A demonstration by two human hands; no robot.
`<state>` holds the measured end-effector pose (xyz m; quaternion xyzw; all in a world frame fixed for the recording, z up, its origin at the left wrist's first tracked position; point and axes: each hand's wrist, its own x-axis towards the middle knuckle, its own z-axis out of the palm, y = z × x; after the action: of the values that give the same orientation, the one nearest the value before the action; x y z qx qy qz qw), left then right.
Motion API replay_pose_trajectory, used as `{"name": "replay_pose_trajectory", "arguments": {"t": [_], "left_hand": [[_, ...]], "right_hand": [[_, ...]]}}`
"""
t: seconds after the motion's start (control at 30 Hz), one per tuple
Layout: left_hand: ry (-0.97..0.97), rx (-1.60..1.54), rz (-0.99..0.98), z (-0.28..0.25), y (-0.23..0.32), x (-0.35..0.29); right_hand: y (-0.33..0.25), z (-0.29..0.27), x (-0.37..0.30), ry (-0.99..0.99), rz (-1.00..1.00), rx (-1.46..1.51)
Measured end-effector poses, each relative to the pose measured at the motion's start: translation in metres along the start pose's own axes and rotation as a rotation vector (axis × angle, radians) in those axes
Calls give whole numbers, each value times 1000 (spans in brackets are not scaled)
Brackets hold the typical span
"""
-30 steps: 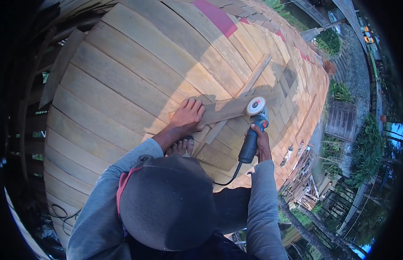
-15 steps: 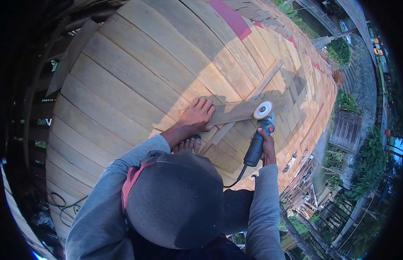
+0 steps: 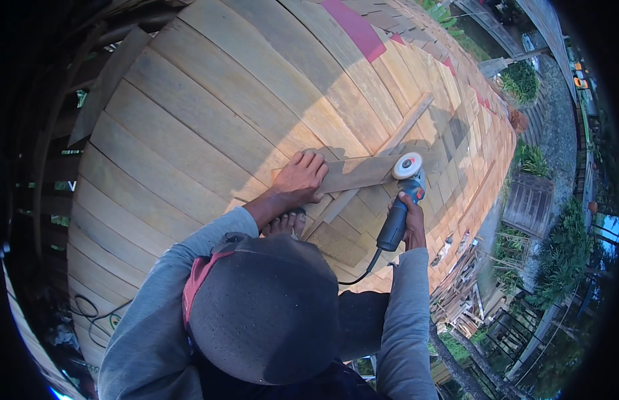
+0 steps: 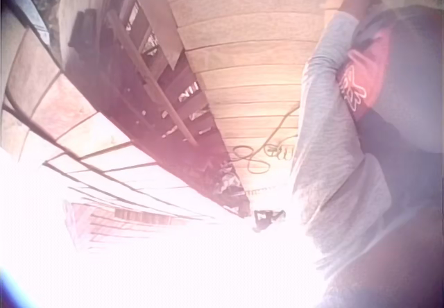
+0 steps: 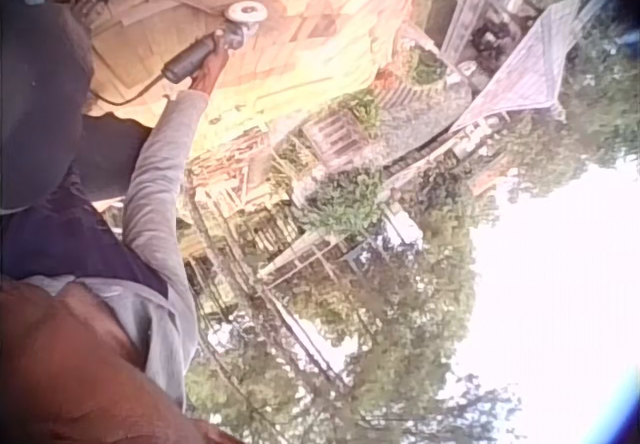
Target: The person trims wooden shingles using a hand-held grinder and fastens them to a roof structure using a pneumatic nail gun.
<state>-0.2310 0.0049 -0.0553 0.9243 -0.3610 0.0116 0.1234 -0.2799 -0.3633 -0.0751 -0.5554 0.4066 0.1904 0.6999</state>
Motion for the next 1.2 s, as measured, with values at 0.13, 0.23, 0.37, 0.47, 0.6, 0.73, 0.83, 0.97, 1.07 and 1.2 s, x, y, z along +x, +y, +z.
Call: {"name": "replay_pose_trajectory", "arguments": {"t": [0.13, 0.23, 0.37, 0.47, 0.6, 0.73, 0.83, 0.97, 1.07, 1.2], "left_hand": [[-1, 11, -1, 0, 1, 2], [-5, 9, -6, -2, 0, -1], [-14, 6, -11, -3, -2, -5], [-29, 0, -6, -3, -1, -2], [-46, -29, -20, 0, 1, 4], [-72, -40, -66, 5, 4, 6], [-93, -56, -112, 6, 4, 7], [-111, -100, -148, -3, 8, 17], [-200, -193, -205, -57, 4, 14], [-462, -565, -241, -106, -46, -4]], "right_hand": [[2, -5, 2, -7, -7, -20], [8, -2, 1, -12, -3, -35], [9, 5, -1, -1, -12, -33], [5, 5, -5, 27, -93, 8], [-12, -9, -20, -56, -203, 326], [-46, -23, -42, -125, -450, 586], [-64, -37, -67, -137, -557, 648], [-61, -59, -115, -135, -624, 779], [-51, -58, -152, -185, -631, 794], [-28, -65, -161, -236, -680, 788]]}}
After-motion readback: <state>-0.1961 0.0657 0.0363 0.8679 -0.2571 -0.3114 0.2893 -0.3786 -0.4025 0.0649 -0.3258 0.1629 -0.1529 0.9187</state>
